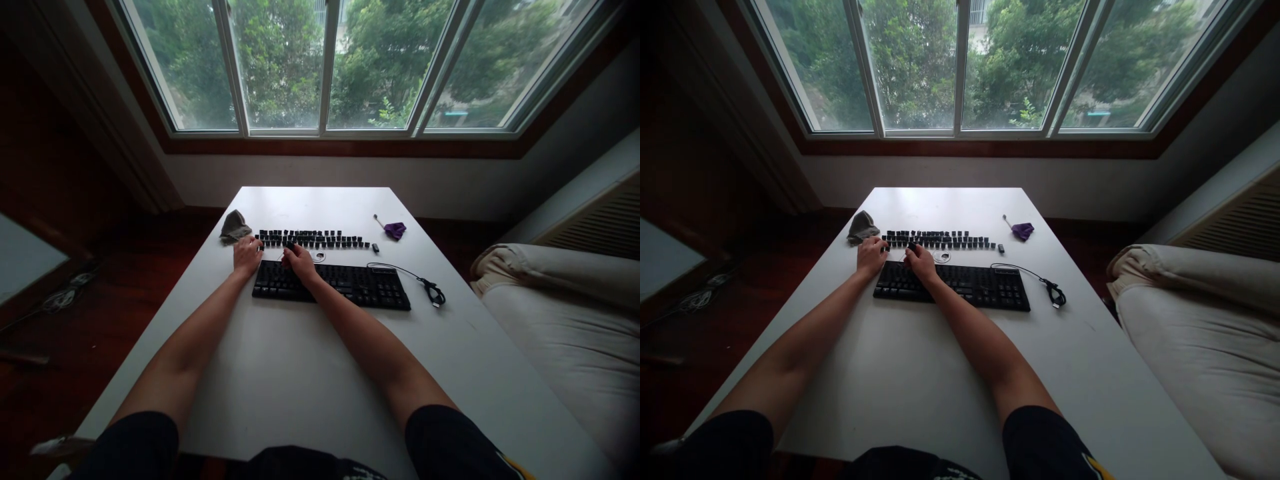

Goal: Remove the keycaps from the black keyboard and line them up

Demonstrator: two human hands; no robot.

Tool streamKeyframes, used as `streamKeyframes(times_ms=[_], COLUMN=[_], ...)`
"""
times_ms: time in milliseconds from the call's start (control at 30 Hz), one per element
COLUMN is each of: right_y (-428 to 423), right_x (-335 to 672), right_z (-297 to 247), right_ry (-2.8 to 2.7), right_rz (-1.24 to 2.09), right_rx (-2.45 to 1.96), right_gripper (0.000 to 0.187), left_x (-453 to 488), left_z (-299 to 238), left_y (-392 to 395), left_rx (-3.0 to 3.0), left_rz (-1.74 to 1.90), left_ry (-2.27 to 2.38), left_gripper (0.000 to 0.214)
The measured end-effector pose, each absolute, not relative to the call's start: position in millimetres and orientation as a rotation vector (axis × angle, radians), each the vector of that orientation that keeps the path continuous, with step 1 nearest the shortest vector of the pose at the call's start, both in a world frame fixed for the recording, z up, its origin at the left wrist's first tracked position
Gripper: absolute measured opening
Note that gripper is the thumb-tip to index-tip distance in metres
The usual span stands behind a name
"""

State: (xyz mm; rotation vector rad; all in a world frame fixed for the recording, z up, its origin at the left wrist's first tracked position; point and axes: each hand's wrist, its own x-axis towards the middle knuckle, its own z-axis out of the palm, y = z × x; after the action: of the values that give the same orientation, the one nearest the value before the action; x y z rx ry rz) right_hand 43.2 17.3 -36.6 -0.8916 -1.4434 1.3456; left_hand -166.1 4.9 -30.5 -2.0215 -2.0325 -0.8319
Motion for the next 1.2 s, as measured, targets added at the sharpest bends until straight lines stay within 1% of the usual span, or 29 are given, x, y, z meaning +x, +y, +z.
streamKeyframes(times_ms=[400, 767, 967, 1100, 1200], right_y=[15.6, 15.4, 14.0, 10.1, 5.6], right_x=[43.5, 44.5, 43.6, 45.1, 49.5], right_z=[-35.1, -34.3, -30.8, -22.3, -11.5], right_ry=[-1.481, -1.502, -1.463, -1.491, -1.663], right_rz=[1.333, 1.336, 1.364, 1.335, 1.158], right_rx=[-0.900, -0.902, -0.897, -0.896, -0.916], right_gripper=[0.025, 0.025, 0.029, 0.031, 0.033], left_x=[-165.5, -163.8, -161.6, -160.1, -155.6], left_z=[-35.7, -36.1, -33.0, -29.9, -28.1], left_y=[5.0, 6.0, 0.3, -7.1, -16.8], left_rx=[-1.980, -2.001, -1.976, -1.969, -1.975], left_rz=[-0.917, -0.889, -0.858, -0.972, -1.121], left_ry=[-2.047, -2.013, -2.020, -1.998, -1.962], left_gripper=[0.023, 0.020, 0.021, 0.018, 0.015])
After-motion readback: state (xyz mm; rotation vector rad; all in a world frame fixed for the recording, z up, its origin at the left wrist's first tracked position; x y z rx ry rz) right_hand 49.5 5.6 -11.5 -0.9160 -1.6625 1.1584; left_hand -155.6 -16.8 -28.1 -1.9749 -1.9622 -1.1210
